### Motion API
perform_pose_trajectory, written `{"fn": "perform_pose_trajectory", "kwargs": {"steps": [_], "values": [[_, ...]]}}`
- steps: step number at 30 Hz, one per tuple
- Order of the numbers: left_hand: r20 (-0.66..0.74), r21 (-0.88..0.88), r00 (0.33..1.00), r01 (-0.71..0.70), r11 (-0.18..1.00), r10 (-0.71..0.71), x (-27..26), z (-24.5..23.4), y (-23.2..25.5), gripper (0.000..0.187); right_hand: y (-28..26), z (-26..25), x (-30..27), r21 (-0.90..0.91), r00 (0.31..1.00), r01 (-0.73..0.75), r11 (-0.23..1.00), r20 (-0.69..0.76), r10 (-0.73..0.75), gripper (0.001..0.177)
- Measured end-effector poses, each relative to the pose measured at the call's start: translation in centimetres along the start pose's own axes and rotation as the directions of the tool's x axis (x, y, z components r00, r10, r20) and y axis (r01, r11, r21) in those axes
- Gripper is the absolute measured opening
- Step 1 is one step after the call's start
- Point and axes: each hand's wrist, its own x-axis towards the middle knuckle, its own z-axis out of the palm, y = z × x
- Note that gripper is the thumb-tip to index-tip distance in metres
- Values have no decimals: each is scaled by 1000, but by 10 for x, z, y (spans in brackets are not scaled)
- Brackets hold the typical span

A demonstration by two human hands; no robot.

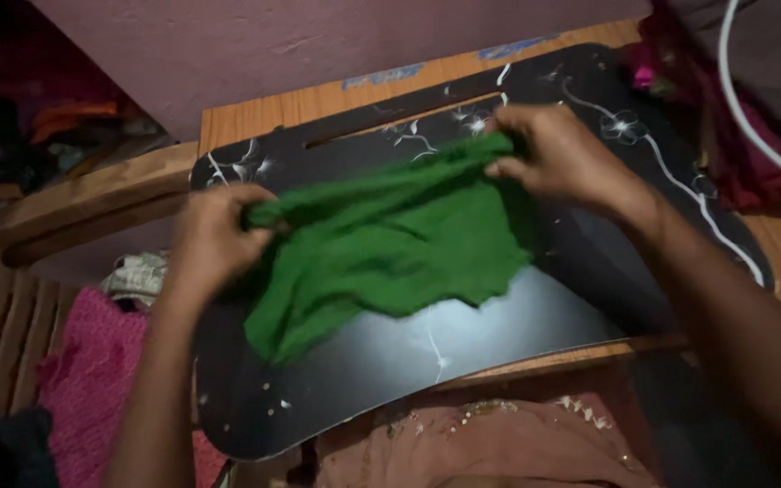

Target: The person folds a green cloth and then a pink patterned garment by hand on a small floral-decorated table.

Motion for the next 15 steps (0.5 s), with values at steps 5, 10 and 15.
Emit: {"fn": "perform_pose_trajectory", "kwargs": {"steps": [5,10,15], "values": [[-471,358,848,-67,931,242,26,-39,15,13,-15,-36,-2,-613,568,143,777,-592,-571,32],[-426,519,742,-269,812,518,12,-21,28,26,18,-26,-11,-588,555,186,787,-598,-578,18],[-15,368,965,-239,899,263,-49,32,27,26,53,28,-51,-586,918,96,805,-261,-300,24]]}}
